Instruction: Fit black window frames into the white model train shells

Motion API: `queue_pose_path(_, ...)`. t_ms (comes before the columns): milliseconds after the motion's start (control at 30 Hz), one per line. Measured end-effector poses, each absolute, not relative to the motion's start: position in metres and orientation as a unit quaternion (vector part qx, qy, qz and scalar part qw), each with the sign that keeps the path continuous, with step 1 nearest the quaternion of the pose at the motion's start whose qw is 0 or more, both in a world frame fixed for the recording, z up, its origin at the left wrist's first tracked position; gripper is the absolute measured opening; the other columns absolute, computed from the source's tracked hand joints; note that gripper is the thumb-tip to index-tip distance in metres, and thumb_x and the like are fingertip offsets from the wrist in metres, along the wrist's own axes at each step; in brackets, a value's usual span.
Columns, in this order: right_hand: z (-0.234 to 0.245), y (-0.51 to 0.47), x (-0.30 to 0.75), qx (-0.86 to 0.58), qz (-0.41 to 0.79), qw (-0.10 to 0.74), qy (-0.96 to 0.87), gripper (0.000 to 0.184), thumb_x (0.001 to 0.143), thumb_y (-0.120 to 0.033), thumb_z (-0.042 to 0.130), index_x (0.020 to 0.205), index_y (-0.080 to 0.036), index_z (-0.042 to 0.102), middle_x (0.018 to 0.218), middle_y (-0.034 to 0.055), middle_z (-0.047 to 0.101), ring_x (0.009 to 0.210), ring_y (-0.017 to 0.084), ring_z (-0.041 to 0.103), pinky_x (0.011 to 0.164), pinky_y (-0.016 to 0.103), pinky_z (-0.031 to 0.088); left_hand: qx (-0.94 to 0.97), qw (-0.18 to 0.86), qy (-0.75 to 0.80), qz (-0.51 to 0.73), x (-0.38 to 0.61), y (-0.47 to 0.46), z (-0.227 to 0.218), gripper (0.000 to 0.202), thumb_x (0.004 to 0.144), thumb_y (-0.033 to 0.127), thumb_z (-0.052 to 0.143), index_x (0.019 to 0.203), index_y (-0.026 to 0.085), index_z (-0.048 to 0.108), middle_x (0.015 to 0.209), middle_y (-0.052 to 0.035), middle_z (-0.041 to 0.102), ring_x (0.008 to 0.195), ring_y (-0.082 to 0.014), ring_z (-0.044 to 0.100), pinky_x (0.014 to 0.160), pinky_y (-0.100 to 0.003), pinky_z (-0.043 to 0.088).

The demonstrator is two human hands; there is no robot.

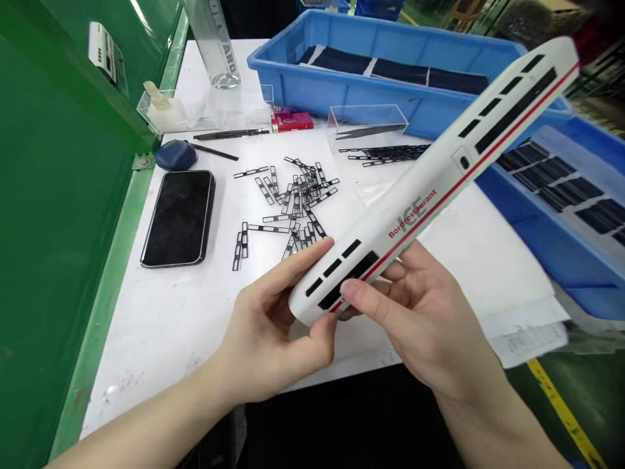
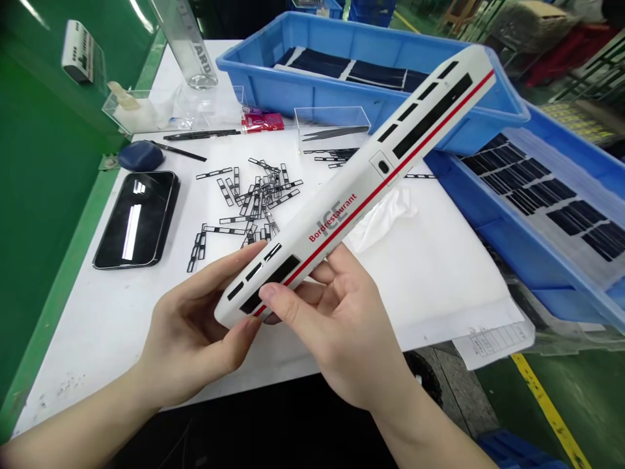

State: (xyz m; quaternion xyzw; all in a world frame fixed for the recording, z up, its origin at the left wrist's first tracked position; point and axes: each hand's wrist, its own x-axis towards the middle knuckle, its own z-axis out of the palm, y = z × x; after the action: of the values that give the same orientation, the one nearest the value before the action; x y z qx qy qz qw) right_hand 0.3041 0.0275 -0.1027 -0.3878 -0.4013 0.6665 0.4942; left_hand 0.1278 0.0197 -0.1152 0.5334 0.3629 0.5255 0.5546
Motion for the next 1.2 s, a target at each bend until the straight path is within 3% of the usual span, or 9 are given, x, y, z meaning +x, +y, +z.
queue_pose_path(133,-0.1040,0.0292,0.3057,-0.373,0.677,0.491,-0.403,0.038,0.093,-0.012,0.080,0.122,-0.036,0.074,0.113,-0.0022,0.081,0.096,0.016,0.080,0.085,0.028,0.069,0.530,0.572,0.356,0.515,0.1274,0.0198,-0.1146,0.067,0.081,-0.002,0.079,0.139,0.029,0.071,0.139,-0.0033,0.076,0.118,-0.0227,0.077,0.101,-0.027,0.064)
queue_pose_path(233,-0.1046,0.0307,0.3096,-0.371,0.682,0.488,-0.399,0.025,0.099,-0.021,0.074,0.121,-0.031,0.076,0.112,0.0014,0.081,0.100,0.021,0.079,0.089,0.036,0.069,0.520,0.587,0.356,0.509,0.1262,0.0193,-0.1150,0.063,0.084,0.000,0.079,0.140,0.030,0.071,0.144,-0.0021,0.074,0.122,-0.0197,0.075,0.105,-0.023,0.060)
queue_pose_path(367,-0.1045,0.0327,0.3115,-0.404,0.660,0.505,-0.382,0.015,0.102,-0.033,0.070,0.110,-0.025,0.079,0.094,0.0030,0.081,0.082,0.020,0.079,0.072,0.032,0.070,0.529,0.577,0.359,0.508,0.1253,0.0196,-0.1149,0.064,0.083,-0.001,0.079,0.139,0.031,0.072,0.144,-0.0004,0.074,0.129,-0.0187,0.071,0.108,-0.019,0.057)
queue_pose_path(667,-0.1044,0.0339,0.3076,-0.444,0.619,0.507,-0.404,0.015,0.092,-0.030,0.081,0.107,-0.026,0.081,0.092,0.0017,0.081,0.076,0.016,0.077,0.061,0.022,0.066,0.525,0.578,0.360,0.510,0.1264,0.0231,-0.1126,0.061,0.084,0.000,0.079,0.136,0.032,0.074,0.139,0.0004,0.077,0.122,-0.0181,0.075,0.103,-0.018,0.060)
queue_pose_path(800,-0.1028,0.0333,0.3079,-0.442,0.630,0.502,-0.394,0.014,0.095,-0.032,0.079,0.107,-0.026,0.080,0.089,0.0012,0.081,0.073,0.015,0.077,0.062,0.021,0.065,0.517,0.609,0.344,0.493,0.1228,0.0233,-0.1093,0.051,0.091,0.011,0.077,0.137,0.033,0.074,0.142,-0.0005,0.075,0.132,-0.0233,0.070,0.106,-0.023,0.060)
queue_pose_path(933,-0.1051,0.0329,0.3074,-0.445,0.627,0.510,-0.386,0.013,0.094,-0.035,0.080,0.102,-0.025,0.079,0.083,0.0004,0.080,0.068,0.014,0.075,0.060,0.020,0.064,0.506,0.616,0.354,0.489,0.1216,0.0247,-0.1094,0.042,0.095,0.017,0.075,0.134,0.032,0.076,0.139,-0.0021,0.077,0.126,-0.0232,0.074,0.106,-0.026,0.061)
queue_pose_path(1067,-0.1071,0.0307,0.3058,-0.428,0.624,0.518,-0.400,0.011,0.093,-0.028,0.081,0.103,-0.026,0.079,0.089,-0.0008,0.080,0.073,0.014,0.076,0.063,0.020,0.066,0.512,0.597,0.372,0.492,0.1235,0.0255,-0.1113,0.043,0.094,0.011,0.075,0.132,0.032,0.077,0.133,-0.0013,0.080,0.118,-0.0183,0.077,0.102,-0.021,0.061)
queue_pose_path(1200,-0.1034,0.0280,0.3047,-0.415,0.636,0.502,-0.413,0.027,0.087,-0.013,0.086,0.108,-0.029,0.078,0.095,-0.0034,0.081,0.079,0.011,0.077,0.071,0.014,0.065,0.519,0.585,0.372,0.500,0.1243,0.0251,-0.1132,0.046,0.093,0.007,0.075,0.132,0.032,0.077,0.133,0.0014,0.080,0.115,-0.0135,0.076,0.100,-0.013,0.058)
